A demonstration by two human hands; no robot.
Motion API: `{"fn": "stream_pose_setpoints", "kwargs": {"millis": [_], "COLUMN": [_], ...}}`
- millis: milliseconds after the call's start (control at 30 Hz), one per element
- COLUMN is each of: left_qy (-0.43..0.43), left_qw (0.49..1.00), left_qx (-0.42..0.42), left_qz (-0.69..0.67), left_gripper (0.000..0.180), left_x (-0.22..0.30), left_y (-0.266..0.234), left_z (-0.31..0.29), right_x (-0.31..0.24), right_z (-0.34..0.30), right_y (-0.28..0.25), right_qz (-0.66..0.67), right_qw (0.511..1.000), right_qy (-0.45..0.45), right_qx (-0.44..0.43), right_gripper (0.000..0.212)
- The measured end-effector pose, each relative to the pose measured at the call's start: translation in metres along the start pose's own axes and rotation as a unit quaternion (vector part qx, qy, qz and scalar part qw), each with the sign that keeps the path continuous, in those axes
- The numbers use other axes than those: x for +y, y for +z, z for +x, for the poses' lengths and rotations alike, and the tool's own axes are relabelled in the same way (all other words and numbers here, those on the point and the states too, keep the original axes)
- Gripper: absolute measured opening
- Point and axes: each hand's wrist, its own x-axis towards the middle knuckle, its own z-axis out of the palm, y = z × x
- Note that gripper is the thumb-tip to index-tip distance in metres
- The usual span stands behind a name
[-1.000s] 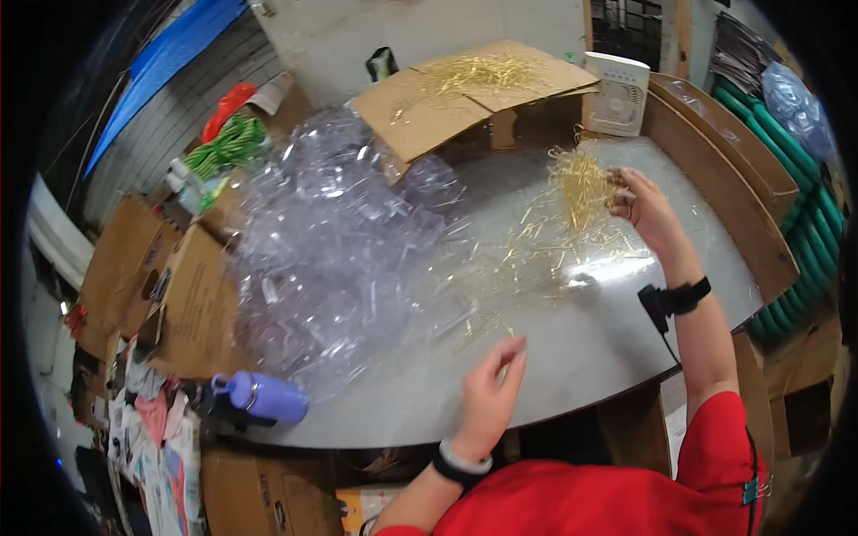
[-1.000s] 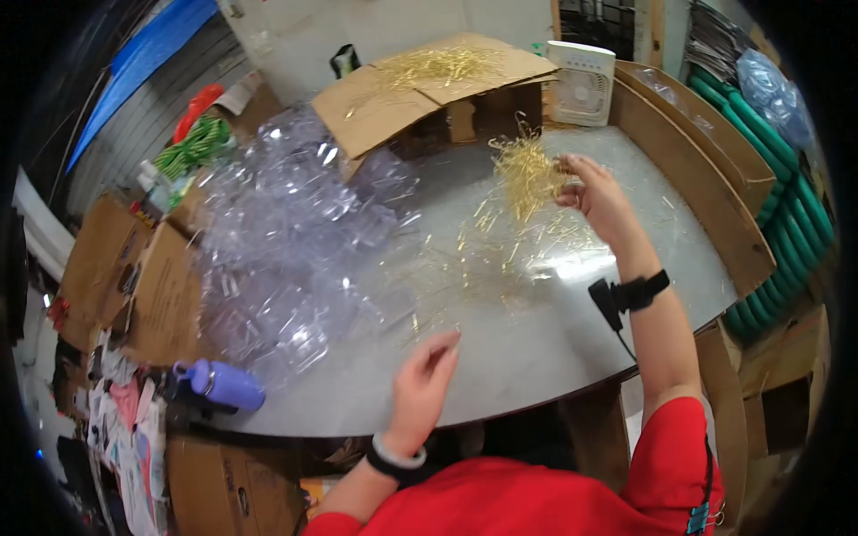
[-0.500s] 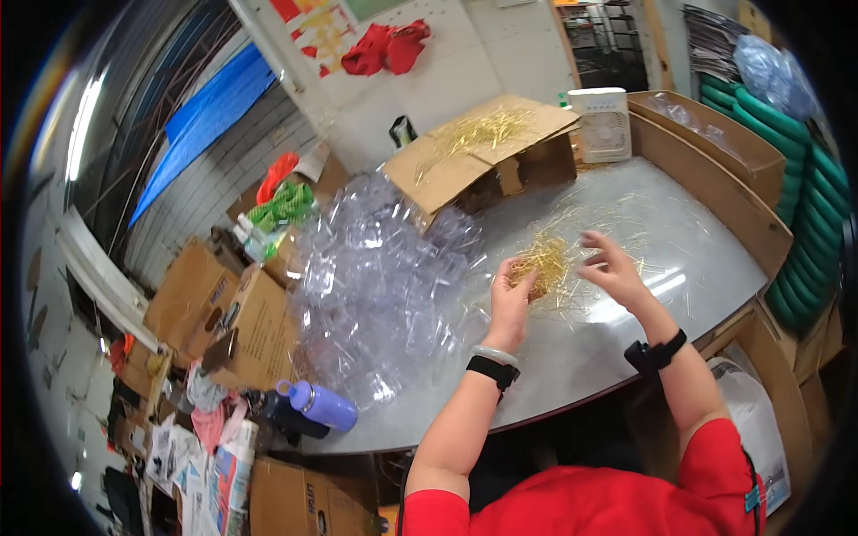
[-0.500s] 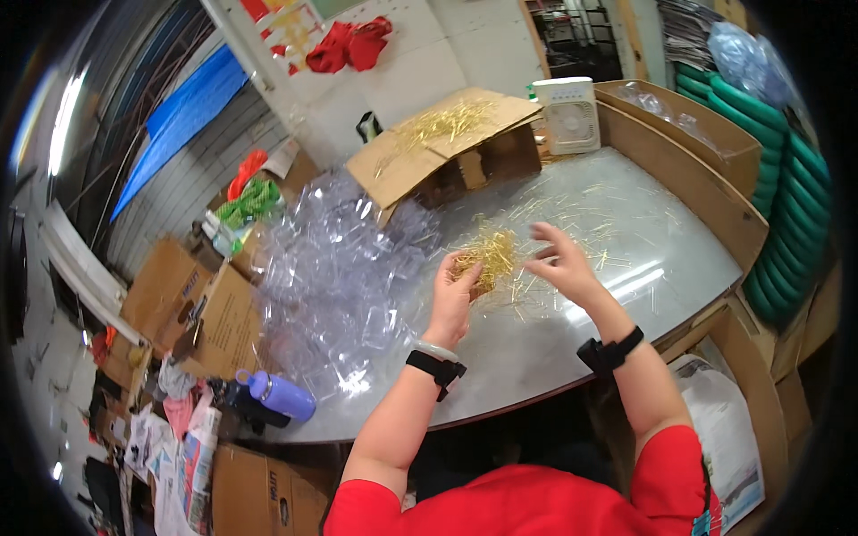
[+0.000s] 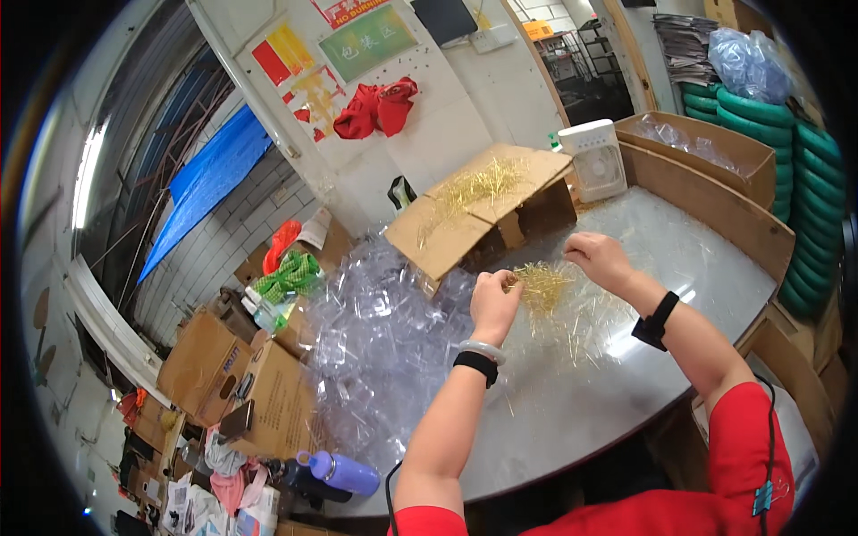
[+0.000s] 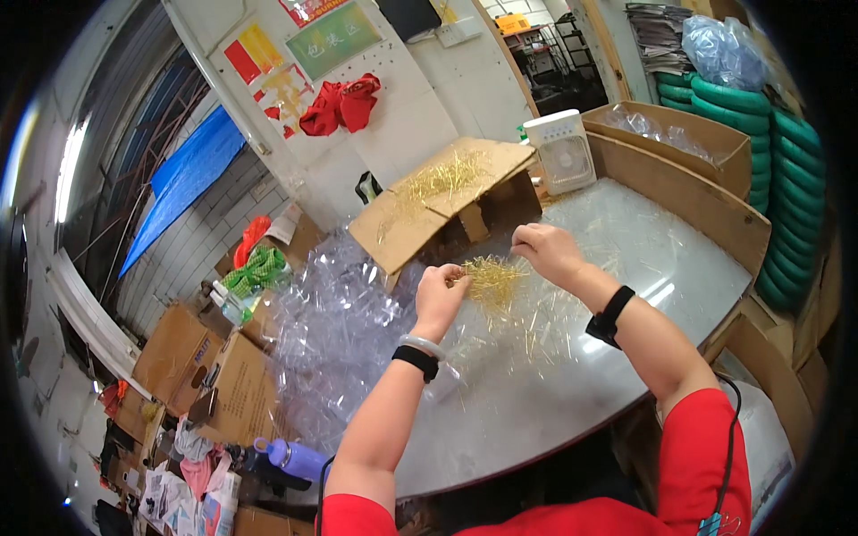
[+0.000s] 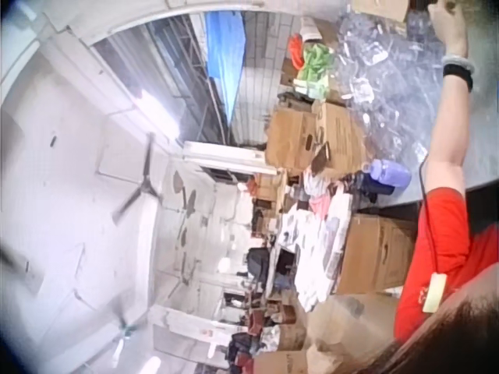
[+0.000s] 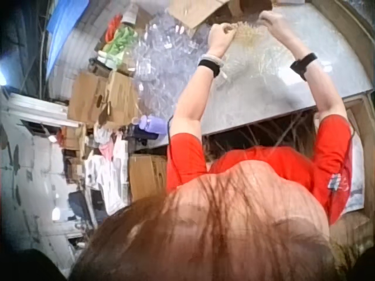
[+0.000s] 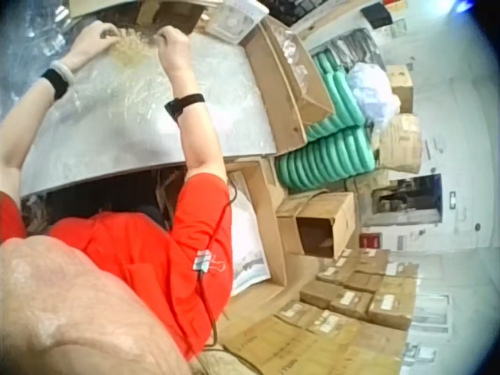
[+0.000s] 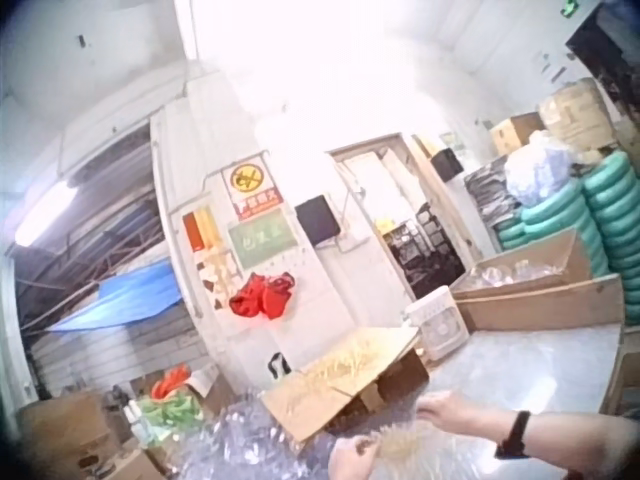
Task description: Sorting small gold-colored items and packing them into boxes using newspaper for padding.
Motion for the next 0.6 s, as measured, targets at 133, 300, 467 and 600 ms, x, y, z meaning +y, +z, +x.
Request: {"fn": "stream_pose_setpoints", "kwargs": {"millis": [133, 300, 467, 600], "left_qy": [0.004, 0.039, 0.13, -0.142], "left_qw": [0.996, 0.995, 0.991, 0.929], "left_qx": [-0.089, -0.092, 0.038, -0.079], "left_qz": [0.013, -0.011, -0.009, -0.331], "left_gripper": [0.025, 0.021, 0.015, 0.017], "left_x": [-0.001, -0.017, -0.043, -0.024], "left_y": [0.001, 0.034, 0.05, 0.041], "left_z": [0.029, 0.047, 0.06, 0.069], "right_x": [0.023, 0.044, 0.043, 0.061], "right_z": [0.014, 0.031, 0.042, 0.04], "right_y": [0.02, 0.034, 0.048, 0.047], "right_qz": [-0.116, -0.127, -0.08, -0.025], "right_qw": [0.987, 0.99, 0.992, 0.999], "right_qy": [-0.108, -0.063, 0.004, 0.039], "right_qx": [0.016, -0.014, 0.094, 0.012], "right_gripper": [0.01, 0.009, 0.011, 0.014]}}
